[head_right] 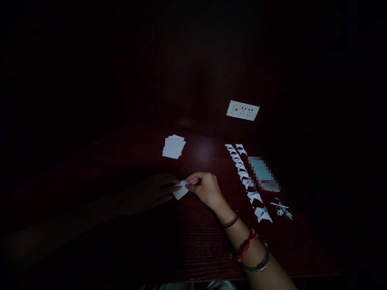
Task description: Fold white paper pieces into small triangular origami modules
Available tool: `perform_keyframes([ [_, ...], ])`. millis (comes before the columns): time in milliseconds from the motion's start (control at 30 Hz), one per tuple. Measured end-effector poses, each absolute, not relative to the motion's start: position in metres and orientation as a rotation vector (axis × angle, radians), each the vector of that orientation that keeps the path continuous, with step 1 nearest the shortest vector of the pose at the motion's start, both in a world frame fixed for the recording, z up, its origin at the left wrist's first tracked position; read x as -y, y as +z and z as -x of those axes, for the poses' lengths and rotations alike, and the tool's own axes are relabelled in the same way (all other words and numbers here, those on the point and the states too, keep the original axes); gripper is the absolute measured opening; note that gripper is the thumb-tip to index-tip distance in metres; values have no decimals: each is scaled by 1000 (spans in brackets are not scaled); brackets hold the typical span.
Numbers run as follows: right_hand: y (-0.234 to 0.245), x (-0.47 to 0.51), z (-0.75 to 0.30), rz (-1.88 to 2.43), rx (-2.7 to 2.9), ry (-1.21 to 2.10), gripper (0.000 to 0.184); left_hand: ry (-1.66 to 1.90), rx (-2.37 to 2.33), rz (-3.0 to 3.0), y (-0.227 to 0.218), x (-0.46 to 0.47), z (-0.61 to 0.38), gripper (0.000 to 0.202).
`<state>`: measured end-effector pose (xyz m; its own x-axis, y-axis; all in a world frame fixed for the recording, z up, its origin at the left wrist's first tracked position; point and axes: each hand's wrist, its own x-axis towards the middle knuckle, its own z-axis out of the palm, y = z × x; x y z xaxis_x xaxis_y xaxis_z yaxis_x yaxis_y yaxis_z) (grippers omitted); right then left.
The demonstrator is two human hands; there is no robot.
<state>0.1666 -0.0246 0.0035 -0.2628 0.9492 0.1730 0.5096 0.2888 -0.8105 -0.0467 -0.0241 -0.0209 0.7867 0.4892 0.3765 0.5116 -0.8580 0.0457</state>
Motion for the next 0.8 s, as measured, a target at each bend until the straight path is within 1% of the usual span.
perform_keyframes([
  [100,7,29,-166,1226,2025,701,11,-582,825,2904,-23,23,47,34],
  [167,11,32,-166,1119,2134,632,12,-582,819,2912,-24,23,47,33],
  [267,13,35,-166,988,2257,635,17,-570,804,2941,-23,22,48,33],
  [467,11,33,-169,958,2350,588,20,-530,823,2982,-13,26,50,33],
  [800,14,33,-172,892,2410,561,16,-560,772,2989,-14,26,50,34],
])
